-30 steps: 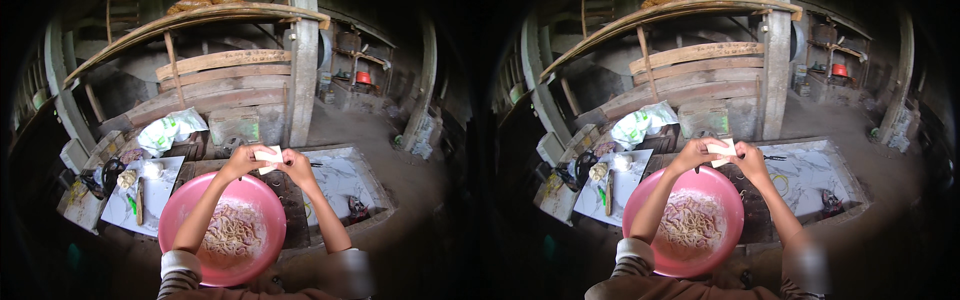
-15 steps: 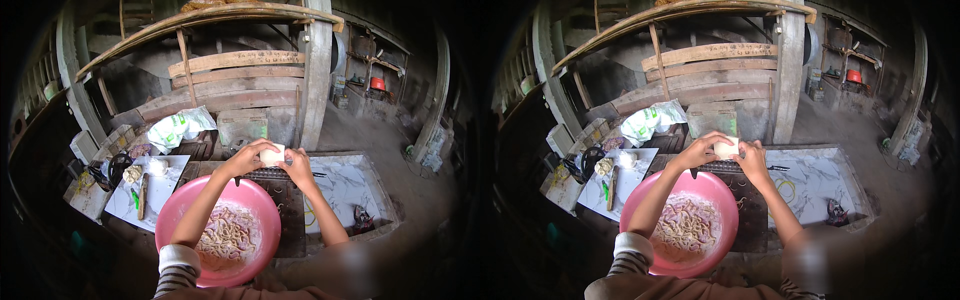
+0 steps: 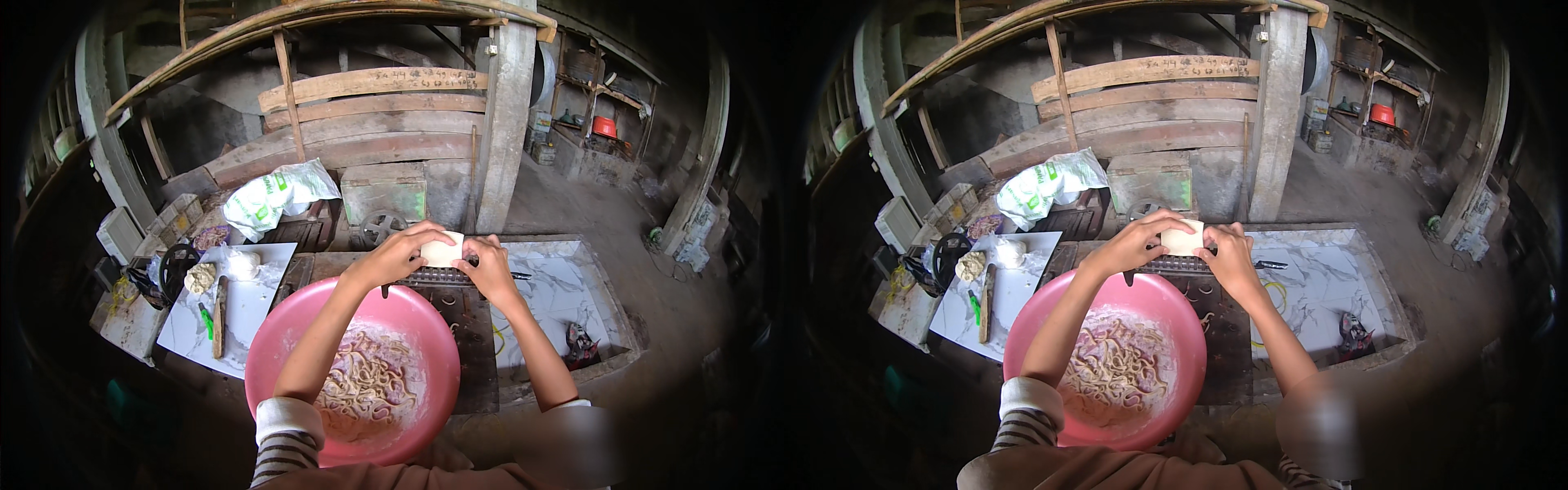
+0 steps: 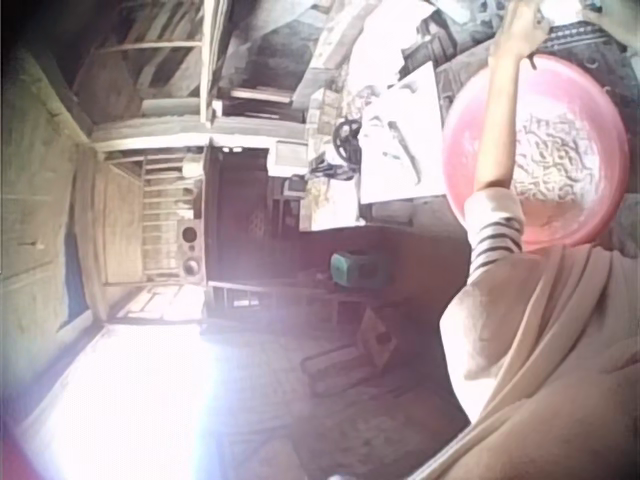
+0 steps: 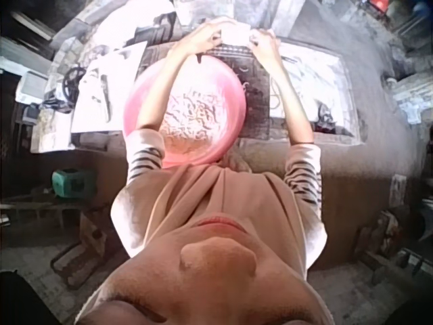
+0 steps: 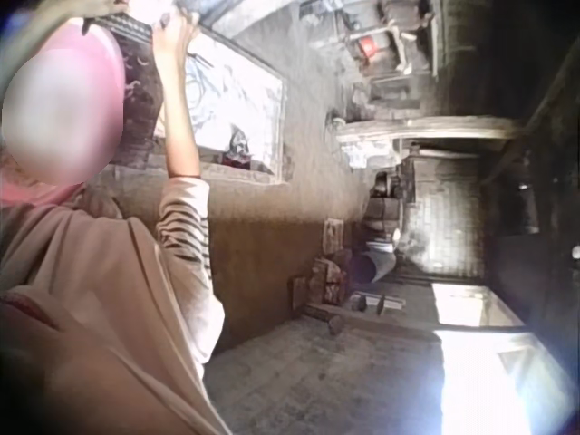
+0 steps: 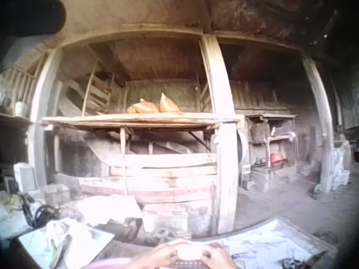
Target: The person flattens pieces of dough using a rolling pin on a white surface, trims the edges with a green knife, and then passes a piece of dough through a manual noodle-making tool into a pink bowl containing flour and pre-cut noodles.
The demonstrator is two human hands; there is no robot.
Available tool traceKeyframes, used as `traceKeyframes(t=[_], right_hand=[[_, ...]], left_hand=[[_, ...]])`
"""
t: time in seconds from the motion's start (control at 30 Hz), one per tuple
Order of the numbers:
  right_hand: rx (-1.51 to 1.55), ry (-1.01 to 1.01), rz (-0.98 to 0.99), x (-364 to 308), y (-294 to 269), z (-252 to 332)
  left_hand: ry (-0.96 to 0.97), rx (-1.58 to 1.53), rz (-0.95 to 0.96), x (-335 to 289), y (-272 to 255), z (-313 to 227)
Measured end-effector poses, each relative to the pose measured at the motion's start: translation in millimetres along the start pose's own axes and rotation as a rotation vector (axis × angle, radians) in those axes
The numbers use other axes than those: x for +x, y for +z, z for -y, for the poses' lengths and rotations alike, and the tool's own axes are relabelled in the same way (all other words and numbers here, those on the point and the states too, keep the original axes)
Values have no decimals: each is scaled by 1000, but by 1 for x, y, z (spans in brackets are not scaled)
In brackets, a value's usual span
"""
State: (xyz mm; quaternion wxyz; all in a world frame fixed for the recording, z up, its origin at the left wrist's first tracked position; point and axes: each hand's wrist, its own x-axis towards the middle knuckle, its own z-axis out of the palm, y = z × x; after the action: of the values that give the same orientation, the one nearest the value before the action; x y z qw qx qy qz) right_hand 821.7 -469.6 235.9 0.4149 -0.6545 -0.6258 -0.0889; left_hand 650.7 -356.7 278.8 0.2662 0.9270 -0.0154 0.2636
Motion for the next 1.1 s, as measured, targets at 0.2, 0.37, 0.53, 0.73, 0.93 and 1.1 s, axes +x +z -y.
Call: traceKeyframes(t=[0.2, 0.37, 0.53, 0.73, 0.93, 1.1], right_hand=[[-43, 76, 112, 0, -5, 0], [404, 128, -228, -10, -33, -38], [280, 215, -173, -70, -9, -137], [-64, 65, -26, -84, -4, -118], [-202, 80, 20, -136, -12, -90], [-251, 160, 167, -151, -38, -60]], left_hand=[[14, 47, 36, 0, -1, 2], [-13, 30, -54, -6, 5, 1], [-131, -28, -189, 1, 19, 3], [-169, -39, -280, 3, 18, 1], [-336, -77, -215, 9, 17, 1], [-300, -96, -196, 8, 14, 4]])
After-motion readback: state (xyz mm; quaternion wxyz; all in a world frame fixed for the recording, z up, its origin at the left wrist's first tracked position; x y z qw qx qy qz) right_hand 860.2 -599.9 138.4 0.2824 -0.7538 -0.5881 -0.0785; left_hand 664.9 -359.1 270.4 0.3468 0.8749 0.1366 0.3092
